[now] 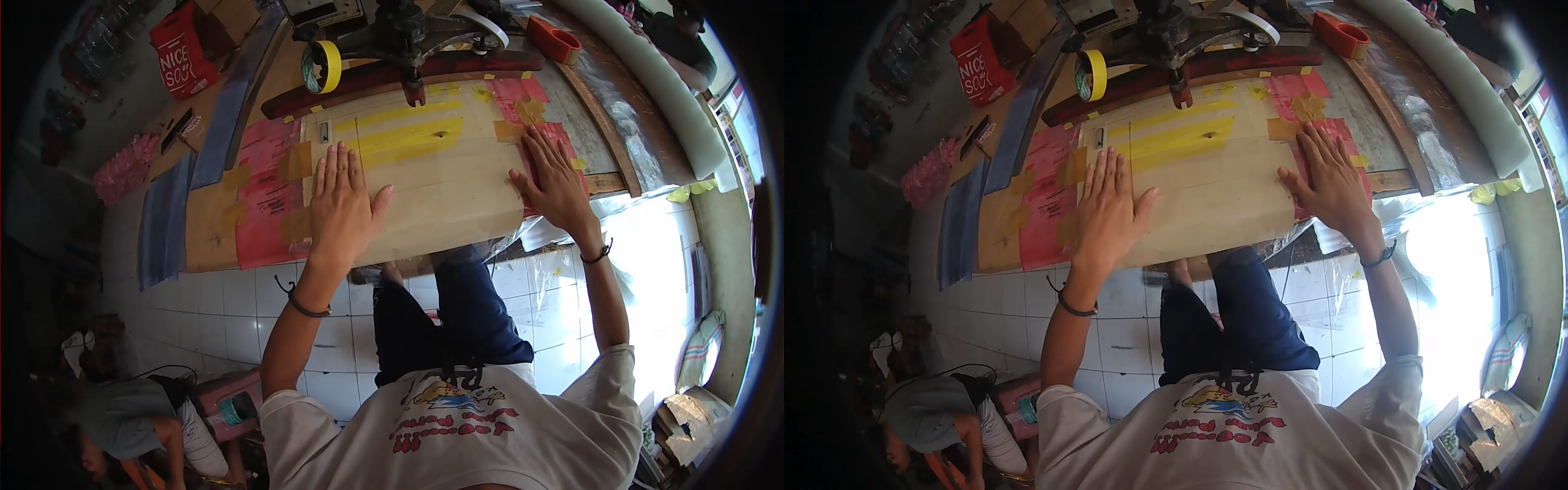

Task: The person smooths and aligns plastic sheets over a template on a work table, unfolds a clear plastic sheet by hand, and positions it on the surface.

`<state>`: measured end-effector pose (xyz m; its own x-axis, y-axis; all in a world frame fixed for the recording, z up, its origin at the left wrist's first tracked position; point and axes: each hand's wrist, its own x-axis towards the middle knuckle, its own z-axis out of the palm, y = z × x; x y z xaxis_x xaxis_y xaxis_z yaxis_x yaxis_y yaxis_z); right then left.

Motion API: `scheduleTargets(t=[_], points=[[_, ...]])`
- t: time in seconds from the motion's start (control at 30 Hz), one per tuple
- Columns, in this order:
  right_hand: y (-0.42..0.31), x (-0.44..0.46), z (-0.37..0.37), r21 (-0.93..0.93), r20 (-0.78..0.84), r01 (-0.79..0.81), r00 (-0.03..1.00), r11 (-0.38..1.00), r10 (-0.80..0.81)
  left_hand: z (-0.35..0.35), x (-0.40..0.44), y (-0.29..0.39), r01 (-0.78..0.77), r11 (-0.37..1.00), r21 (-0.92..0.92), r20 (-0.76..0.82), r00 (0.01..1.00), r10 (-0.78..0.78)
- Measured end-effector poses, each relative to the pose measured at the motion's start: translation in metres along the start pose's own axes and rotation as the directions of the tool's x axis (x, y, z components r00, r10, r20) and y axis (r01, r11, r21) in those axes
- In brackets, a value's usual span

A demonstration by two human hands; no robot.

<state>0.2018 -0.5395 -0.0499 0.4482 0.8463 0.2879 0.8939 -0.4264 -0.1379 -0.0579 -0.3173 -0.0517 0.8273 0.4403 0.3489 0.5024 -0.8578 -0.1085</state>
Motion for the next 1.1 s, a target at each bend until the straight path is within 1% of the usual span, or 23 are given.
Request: scheduleTargets(t=[0.03, 0.1, 0.13, 0.23, 0.37, 0.47, 0.5, 0.53, 0.57, 0.63, 0.73, 0.83, 0.87, 0.93, 0.97, 1.1], points=[[-0.003, -0.003, -0.005, 0.046, -0.028, 0.01, 1.0, 0.999, -0.009, -0.002, -0.005, 0.003, -0.014, 0.999, 0.045, -0.065, 0.998, 0.016], [-0.02, -0.013, -0.016, 0.144, -0.088, 0.047, 0.996, 0.989, -0.034, -0.027, -0.021, 0.013, -0.127, 0.979, -0.159, 0.064, 0.988, 0.139], [-0.029, -0.021, -0.018, 0.173, -0.027, 0.104, 0.995, 0.979, -0.101, -0.034, -0.028, 0.018, -0.161, 0.95, -0.267, 0.131, 0.971, 0.201], [-0.043, -0.023, -0.013, 0.026, 0.087, 0.229, 0.969, 0.973, -0.23, -0.02, -0.031, 0.019, -0.147, 0.944, -0.295, 0.117, 0.975, 0.189], [-0.031, 0.026, -0.005, 0.052, 0.13, 0.207, 0.968, 0.977, -0.213, 0.0, 0.005, 0.003, -0.13, 0.962, -0.239, 0.105, 0.982, 0.159], [-0.03, 0.053, 0.009, -0.003, 0.146, 0.166, 0.976, 0.986, -0.163, 0.015, 0.032, -0.008, -0.103, 0.971, -0.215, 0.104, 0.986, 0.128], [-0.031, 0.06, 0.011, -0.014, 0.149, 0.152, 0.978, 0.988, -0.148, 0.017, 0.039, -0.011, -0.089, 0.977, -0.196, 0.127, 0.985, 0.115], [-0.033, 0.067, 0.011, -0.022, 0.18, 0.176, 0.969, 0.984, -0.169, 0.016, 0.045, -0.014, -0.075, 0.981, -0.179, 0.151, 0.983, 0.103], [-0.036, 0.073, 0.015, -0.043, 0.108, 0.173, 0.98, 0.984, -0.167, 0.018, 0.049, -0.017, -0.062, 0.985, -0.163, 0.178, 0.98, 0.091], [-0.038, 0.081, 0.03, -0.084, -0.035, 0.161, 0.986, 0.983, -0.164, 0.027, 0.056, -0.024, -0.061, 0.983, -0.174, 0.16, 0.983, 0.09], [-0.035, 0.093, 0.041, -0.032, -0.109, 0.245, 0.963, 0.969, -0.247, 0.027, 0.065, -0.033, -0.088, 0.986, -0.143, 0.151, 0.982, 0.11], [-0.032, 0.101, 0.043, 0.056, -0.017, 0.268, 0.963, 0.962, -0.268, 0.029, 0.076, -0.042, -0.126, 0.983, -0.137, 0.14, 0.98, 0.145], [-0.032, 0.102, 0.042, 0.058, 0.004, 0.261, 0.965, 0.964, -0.261, 0.031, 0.079, -0.045, -0.134, 0.981, -0.143, 0.13, 0.98, 0.153], [-0.035, 0.109, 0.04, 0.062, 0.038, 0.25, 0.967, 0.966, -0.252, 0.033, 0.084, -0.052, -0.138, 0.983, -0.122, 0.193, 0.968, 0.16], [-0.036, 0.112, 0.038, 0.071, 0.047, 0.234, 0.97, 0.97, -0.238, 0.033, 0.088, -0.055, -0.141, 0.984, -0.108, 0.223, 0.961, 0.162], [-0.037, 0.119, 0.045, 0.081, 0.044, 0.181, 0.982, 0.98, -0.185, 0.037, 0.094, -0.063, -0.097, 0.978, -0.183, 0.241, 0.96, 0.141]])
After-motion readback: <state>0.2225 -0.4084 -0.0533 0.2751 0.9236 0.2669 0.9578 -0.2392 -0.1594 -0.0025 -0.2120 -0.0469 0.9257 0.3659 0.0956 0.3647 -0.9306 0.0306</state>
